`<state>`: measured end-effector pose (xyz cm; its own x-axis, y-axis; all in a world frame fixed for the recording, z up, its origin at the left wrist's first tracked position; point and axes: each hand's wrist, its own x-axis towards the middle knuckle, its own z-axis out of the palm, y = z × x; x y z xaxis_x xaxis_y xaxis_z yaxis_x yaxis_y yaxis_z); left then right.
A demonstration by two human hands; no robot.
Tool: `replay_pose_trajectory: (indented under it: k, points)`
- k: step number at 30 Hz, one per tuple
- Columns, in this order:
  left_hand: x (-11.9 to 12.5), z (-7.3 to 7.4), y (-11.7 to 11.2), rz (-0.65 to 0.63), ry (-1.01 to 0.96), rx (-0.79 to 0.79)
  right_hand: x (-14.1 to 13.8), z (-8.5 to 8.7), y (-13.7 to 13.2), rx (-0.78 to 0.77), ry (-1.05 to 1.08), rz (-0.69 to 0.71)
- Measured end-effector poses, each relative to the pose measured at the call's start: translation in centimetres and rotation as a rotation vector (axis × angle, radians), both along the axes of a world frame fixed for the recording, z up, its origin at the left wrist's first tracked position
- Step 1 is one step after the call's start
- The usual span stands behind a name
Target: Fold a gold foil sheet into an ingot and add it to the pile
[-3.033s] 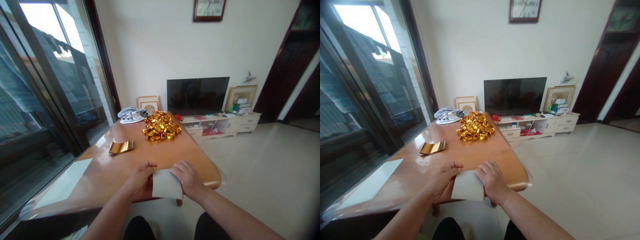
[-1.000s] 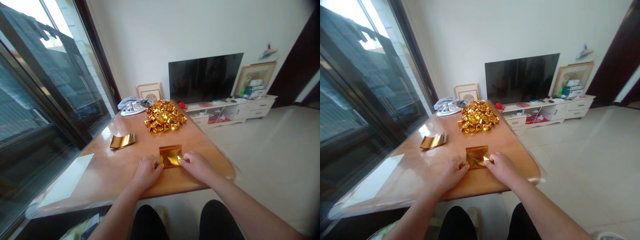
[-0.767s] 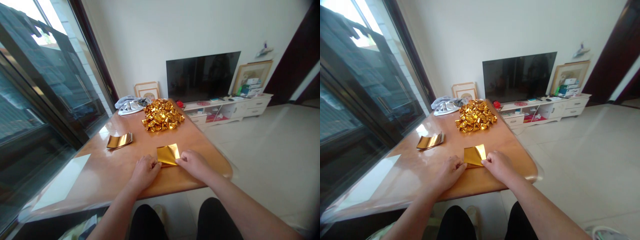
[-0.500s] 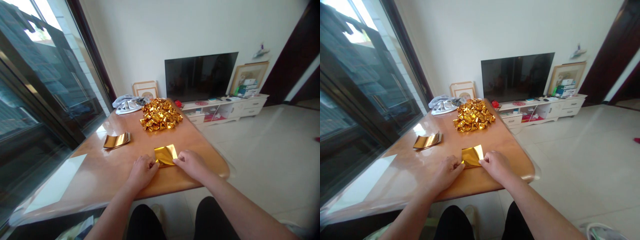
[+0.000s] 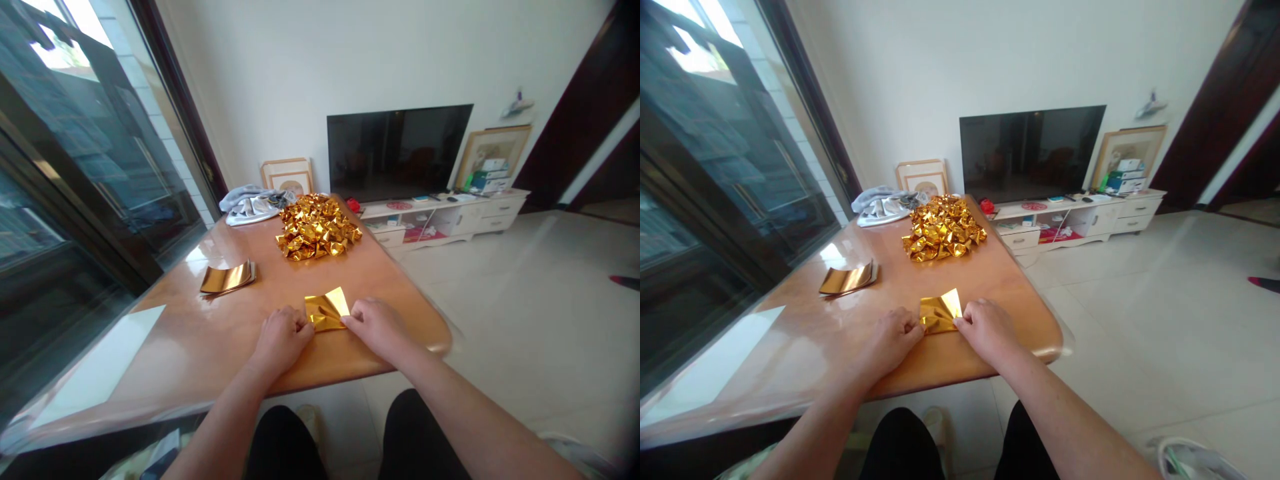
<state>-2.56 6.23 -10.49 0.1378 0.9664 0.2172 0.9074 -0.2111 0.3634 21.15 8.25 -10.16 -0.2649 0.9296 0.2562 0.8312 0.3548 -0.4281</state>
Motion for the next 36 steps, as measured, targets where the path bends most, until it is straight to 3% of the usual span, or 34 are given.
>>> replay_pose_trajectory:
  k: [14,23,36]
  points:
    - [0.5,0.4,-0.8,0.006,0.064,0.098,0.0,-0.3,0.0,0.025,0.018,-0.002]
    - [3.1,2.2,-4.1,-0.344,0.129,0.141,-0.2,-0.1,0.1,0.003,-0.002,-0.013]
    - [3.5,2.3,-5.1,-0.310,0.205,0.110,-0.2,-0.3,0.5,-0.033,-0.012,-0.023]
